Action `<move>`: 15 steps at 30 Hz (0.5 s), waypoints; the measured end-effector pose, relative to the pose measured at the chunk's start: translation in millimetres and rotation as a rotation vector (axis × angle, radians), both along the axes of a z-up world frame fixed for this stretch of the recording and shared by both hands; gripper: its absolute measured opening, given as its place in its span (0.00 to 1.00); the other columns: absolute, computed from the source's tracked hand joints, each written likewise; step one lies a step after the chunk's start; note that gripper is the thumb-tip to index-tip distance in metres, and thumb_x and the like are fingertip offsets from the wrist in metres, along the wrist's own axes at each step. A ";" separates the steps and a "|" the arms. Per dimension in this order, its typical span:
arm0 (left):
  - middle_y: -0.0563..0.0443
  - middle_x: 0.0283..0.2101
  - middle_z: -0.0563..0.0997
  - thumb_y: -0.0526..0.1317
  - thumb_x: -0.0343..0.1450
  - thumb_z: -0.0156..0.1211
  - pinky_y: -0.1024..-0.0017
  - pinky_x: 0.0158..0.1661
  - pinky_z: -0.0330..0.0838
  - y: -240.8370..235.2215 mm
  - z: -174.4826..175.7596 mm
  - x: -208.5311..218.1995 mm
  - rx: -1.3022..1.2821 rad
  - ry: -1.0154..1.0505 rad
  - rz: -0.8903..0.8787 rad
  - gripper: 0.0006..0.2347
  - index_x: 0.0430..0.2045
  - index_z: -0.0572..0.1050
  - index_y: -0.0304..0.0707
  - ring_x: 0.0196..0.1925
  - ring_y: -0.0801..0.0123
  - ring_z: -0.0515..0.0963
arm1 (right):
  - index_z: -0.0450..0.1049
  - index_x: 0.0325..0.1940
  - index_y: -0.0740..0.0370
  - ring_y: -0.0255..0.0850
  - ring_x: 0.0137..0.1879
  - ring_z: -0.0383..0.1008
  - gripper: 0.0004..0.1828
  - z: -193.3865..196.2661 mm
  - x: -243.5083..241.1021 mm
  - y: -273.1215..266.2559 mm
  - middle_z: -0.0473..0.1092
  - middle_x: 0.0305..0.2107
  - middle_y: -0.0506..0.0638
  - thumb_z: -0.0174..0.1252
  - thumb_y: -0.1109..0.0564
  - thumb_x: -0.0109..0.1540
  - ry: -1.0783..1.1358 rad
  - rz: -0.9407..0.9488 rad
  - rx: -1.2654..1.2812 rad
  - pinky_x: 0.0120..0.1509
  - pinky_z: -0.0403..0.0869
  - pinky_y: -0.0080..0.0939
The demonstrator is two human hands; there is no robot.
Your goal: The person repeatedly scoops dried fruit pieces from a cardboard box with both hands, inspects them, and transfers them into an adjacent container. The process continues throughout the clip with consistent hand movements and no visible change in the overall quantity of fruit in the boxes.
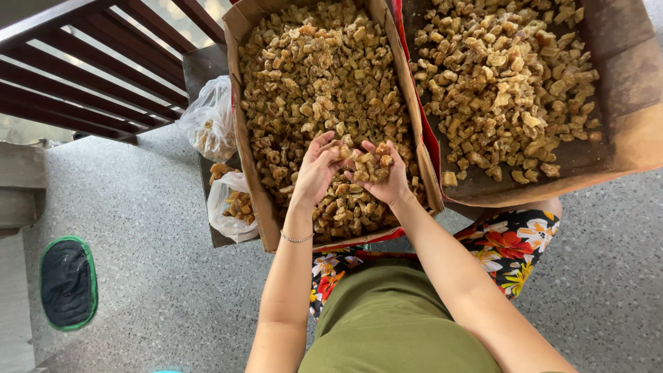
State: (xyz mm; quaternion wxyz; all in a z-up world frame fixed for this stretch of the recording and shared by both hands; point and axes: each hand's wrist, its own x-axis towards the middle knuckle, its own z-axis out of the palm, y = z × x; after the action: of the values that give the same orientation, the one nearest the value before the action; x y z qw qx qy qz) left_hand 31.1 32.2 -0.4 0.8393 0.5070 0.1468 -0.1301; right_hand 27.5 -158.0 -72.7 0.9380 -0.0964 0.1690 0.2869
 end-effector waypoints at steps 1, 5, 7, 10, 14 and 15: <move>0.44 0.52 0.76 0.30 0.75 0.52 0.69 0.51 0.79 -3.4 3.3 -0.5 -0.017 -0.004 -0.020 0.19 0.63 0.61 0.30 0.49 0.67 0.80 | 0.72 0.60 0.57 0.57 0.62 0.72 0.32 2.2 0.2 -0.5 0.71 0.55 0.59 0.40 0.32 0.69 0.005 0.006 -0.030 0.68 0.70 0.70; 0.44 0.53 0.77 0.32 0.77 0.53 0.69 0.52 0.80 -16.3 14.4 0.1 0.008 -0.014 -0.112 0.16 0.59 0.66 0.26 0.51 0.68 0.80 | 0.72 0.60 0.61 0.53 0.64 0.72 0.32 6.5 -0.4 0.3 0.72 0.57 0.58 0.41 0.34 0.70 0.000 -0.015 -0.088 0.69 0.71 0.66; 0.44 0.51 0.79 0.33 0.77 0.54 0.70 0.50 0.80 -21.6 16.7 -0.5 0.056 -0.023 -0.159 0.14 0.57 0.69 0.25 0.49 0.68 0.81 | 0.72 0.60 0.61 0.52 0.62 0.72 0.32 1.1 1.1 -0.2 0.71 0.55 0.59 0.41 0.33 0.71 -0.007 0.010 -0.174 0.69 0.71 0.62; 0.47 0.47 0.81 0.35 0.77 0.55 0.72 0.46 0.80 -32.8 17.1 -2.2 0.161 -0.046 -0.216 0.13 0.54 0.72 0.27 0.43 0.70 0.82 | 0.71 0.61 0.62 0.52 0.61 0.71 0.32 -13.8 0.3 0.0 0.71 0.54 0.59 0.42 0.33 0.73 -0.053 0.010 -0.109 0.69 0.71 0.60; 0.49 0.44 0.82 0.37 0.77 0.57 0.77 0.44 0.79 -46.2 22.1 -3.1 0.342 -0.042 -0.263 0.12 0.53 0.75 0.29 0.41 0.75 0.81 | 0.69 0.59 0.59 0.51 0.59 0.69 0.31 -24.5 0.4 -1.2 0.70 0.52 0.57 0.42 0.31 0.72 -0.010 0.021 -0.150 0.66 0.73 0.64; 0.50 0.43 0.82 0.37 0.77 0.57 0.78 0.43 0.79 -48.1 25.7 -3.6 0.368 -0.037 -0.275 0.12 0.53 0.75 0.29 0.41 0.76 0.81 | 0.69 0.59 0.58 0.51 0.59 0.70 0.31 -23.1 0.0 -1.5 0.70 0.52 0.57 0.41 0.31 0.71 -0.013 0.025 -0.158 0.66 0.74 0.66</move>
State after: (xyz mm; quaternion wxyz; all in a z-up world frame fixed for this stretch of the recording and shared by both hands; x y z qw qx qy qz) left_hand 27.5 -15.9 25.3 0.7096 0.6691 0.0820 -0.2051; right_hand 27.5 -159.4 -95.8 0.9248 -0.1742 0.1840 0.2838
